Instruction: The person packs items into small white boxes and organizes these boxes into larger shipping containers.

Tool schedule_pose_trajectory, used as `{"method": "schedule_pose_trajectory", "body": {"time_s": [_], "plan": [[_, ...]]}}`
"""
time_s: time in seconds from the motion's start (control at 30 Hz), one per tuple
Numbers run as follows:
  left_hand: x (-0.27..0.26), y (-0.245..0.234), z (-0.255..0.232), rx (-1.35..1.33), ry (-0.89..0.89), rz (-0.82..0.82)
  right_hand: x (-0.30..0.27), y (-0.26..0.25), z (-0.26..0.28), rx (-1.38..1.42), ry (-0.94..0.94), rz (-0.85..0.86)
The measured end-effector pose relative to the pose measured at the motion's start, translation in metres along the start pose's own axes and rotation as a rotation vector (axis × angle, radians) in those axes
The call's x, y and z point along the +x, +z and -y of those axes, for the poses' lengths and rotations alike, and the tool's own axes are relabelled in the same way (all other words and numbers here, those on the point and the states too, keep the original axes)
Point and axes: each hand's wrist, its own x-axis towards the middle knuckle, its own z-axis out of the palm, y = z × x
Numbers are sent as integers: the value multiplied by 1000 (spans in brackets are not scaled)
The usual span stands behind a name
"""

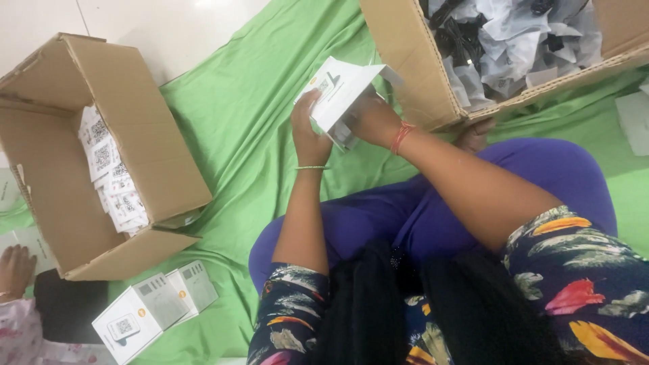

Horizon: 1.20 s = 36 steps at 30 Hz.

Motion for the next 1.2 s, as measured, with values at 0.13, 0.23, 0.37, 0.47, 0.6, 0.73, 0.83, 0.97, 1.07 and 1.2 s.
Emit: {"method": "schedule_pose_trajectory", "body": {"time_s": [0.13,0.23,0.37,0.47,0.6,0.73,0.83,0.97,1.07,1.2], "plan": [[-3,8,6,4,-6,-31,-1,3,5,-205,-220,-127],[-1,11,5,-18,-11,-55,13,13,8,-407,-216,15],[4,11,-5,-4,-39,-63,38,52,-11,-577,-193,-47],[4,10,-8,-6,-62,-56,42,95,-43,-662,-141,-142],[8,9,-14,-41,-59,-51,44,104,-44,-647,-51,-98],[13,9,-18,-80,-89,-45,37,67,-15,-564,73,34],[12,13,-15,-96,-76,-50,26,60,-4,-681,23,-42],[11,13,-13,-99,-103,-62,36,62,-5,-689,-52,-2],[14,12,-14,-100,-123,-67,45,62,-16,-704,-117,18],[10,21,0,-61,-121,-38,50,61,-38,-718,-184,48]]}}
